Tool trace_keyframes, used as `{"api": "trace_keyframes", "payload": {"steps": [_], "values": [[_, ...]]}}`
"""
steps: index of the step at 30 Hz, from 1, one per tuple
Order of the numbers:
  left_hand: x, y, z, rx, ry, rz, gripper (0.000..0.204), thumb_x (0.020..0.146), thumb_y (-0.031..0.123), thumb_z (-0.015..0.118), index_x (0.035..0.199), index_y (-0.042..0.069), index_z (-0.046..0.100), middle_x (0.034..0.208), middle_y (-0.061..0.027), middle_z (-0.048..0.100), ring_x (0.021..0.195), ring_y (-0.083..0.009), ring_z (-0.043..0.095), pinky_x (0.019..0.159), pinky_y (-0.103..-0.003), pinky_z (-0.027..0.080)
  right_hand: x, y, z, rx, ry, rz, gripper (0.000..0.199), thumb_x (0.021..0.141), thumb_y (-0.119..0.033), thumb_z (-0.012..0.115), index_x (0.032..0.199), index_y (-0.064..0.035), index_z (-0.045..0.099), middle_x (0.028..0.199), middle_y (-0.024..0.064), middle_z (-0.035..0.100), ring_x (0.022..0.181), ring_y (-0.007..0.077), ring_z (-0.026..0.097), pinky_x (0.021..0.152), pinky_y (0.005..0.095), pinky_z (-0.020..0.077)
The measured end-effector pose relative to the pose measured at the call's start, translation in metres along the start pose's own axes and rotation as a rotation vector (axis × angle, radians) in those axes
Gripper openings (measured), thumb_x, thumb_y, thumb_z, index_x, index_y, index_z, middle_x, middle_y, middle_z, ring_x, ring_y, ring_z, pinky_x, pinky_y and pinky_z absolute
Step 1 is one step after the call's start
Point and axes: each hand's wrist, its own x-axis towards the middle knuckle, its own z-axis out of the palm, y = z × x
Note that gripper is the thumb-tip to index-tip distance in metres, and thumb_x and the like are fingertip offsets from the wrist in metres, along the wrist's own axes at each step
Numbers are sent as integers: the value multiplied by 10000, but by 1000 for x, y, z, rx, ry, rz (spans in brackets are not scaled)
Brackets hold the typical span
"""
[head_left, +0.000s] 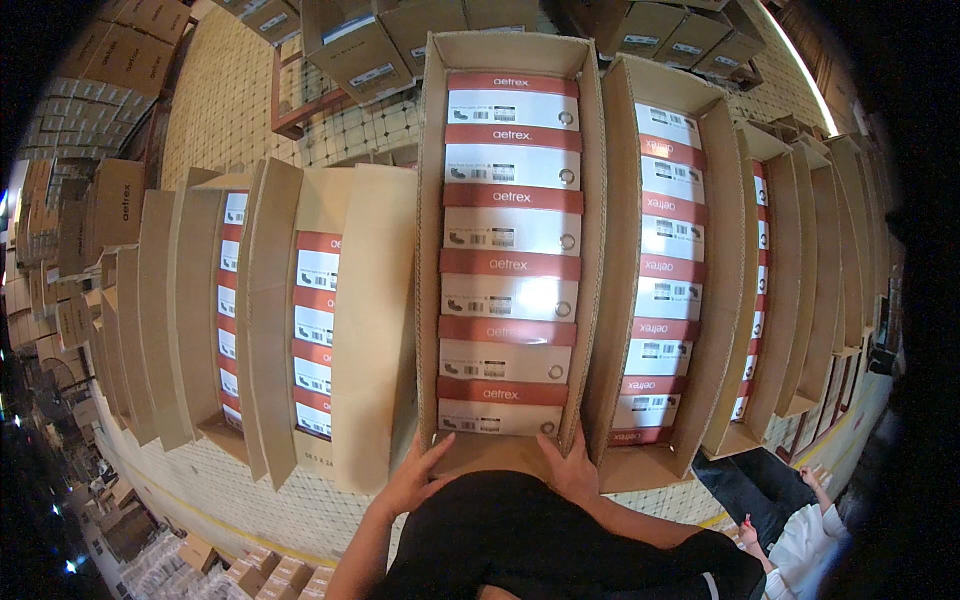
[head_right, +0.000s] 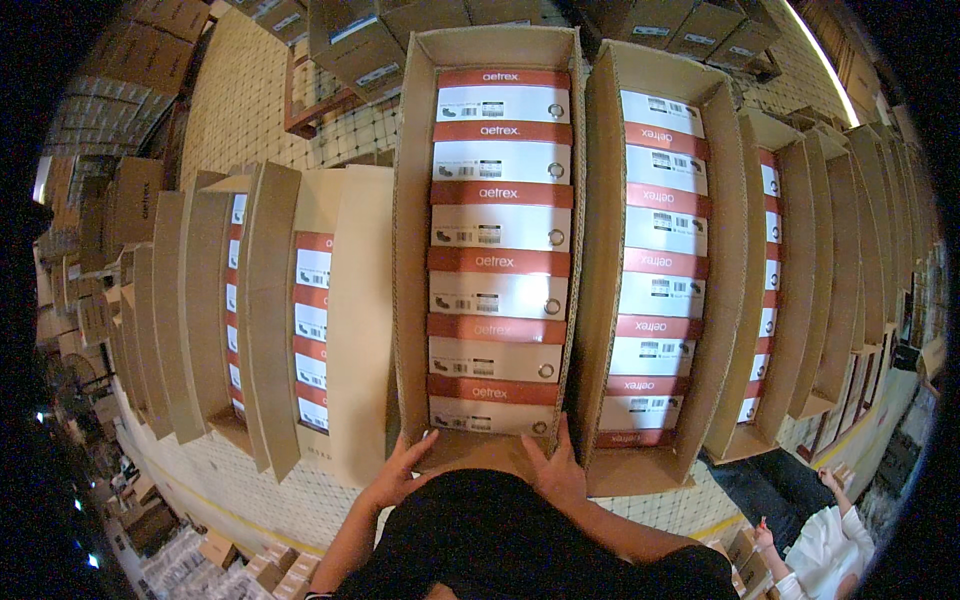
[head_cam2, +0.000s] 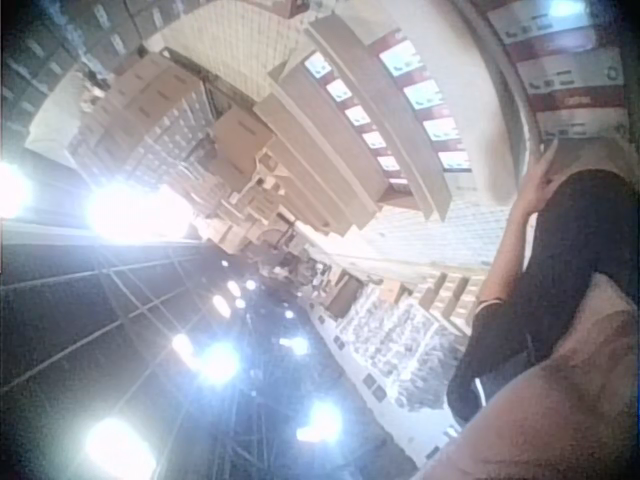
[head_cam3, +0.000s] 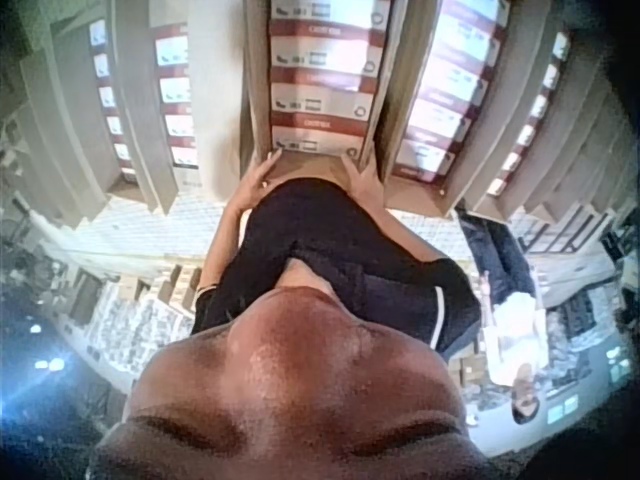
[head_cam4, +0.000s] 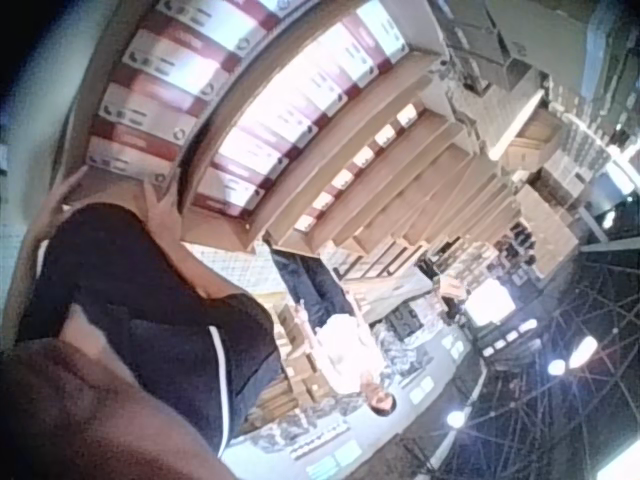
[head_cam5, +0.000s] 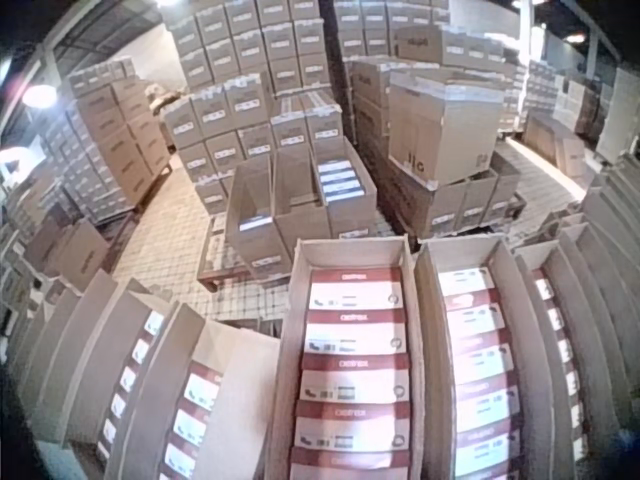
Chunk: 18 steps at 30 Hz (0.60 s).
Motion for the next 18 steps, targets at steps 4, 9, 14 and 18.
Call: {"api": "trace_keyframes", "payload": {"steps": [4,9,14,18], "values": [[0,2,0,15,4,-21,730,885,84,726,1516,227,387,1607,-250,30,1473,-445,182,1019,-415,536,1,-2,-2,10,-13,9,538,925,-140,584,1428,-296,480,1550,386,147,1261,569,470,915,475,546],[-1,3,1,-52,17,-20,739,871,72,739,1512,212,400,1609,-259,48,1483,-438,176,1118,-436,420,2,-1,-5,26,-67,46,527,936,-171,589,1430,-310,470,1558,367,161,1265,563,467,939,483,532],[-1,-6,4,-13,39,23,759,852,67,758,1511,202,406,1612,-248,82,1489,-422,186,1170,-446,319,5,-1,-5,-28,-86,38,542,950,-183,582,1439,-363,435,1562,343,189,1253,564,476,965,489,517],[-1,-10,5,-78,32,13,767,849,77,762,1514,204,402,1611,-237,99,1487,-423,191,1175,-446,311,6,-5,-6,139,-82,168,531,963,-161,563,1443,-348,433,1566,334,173,1265,564,463,998,483,496]]}}
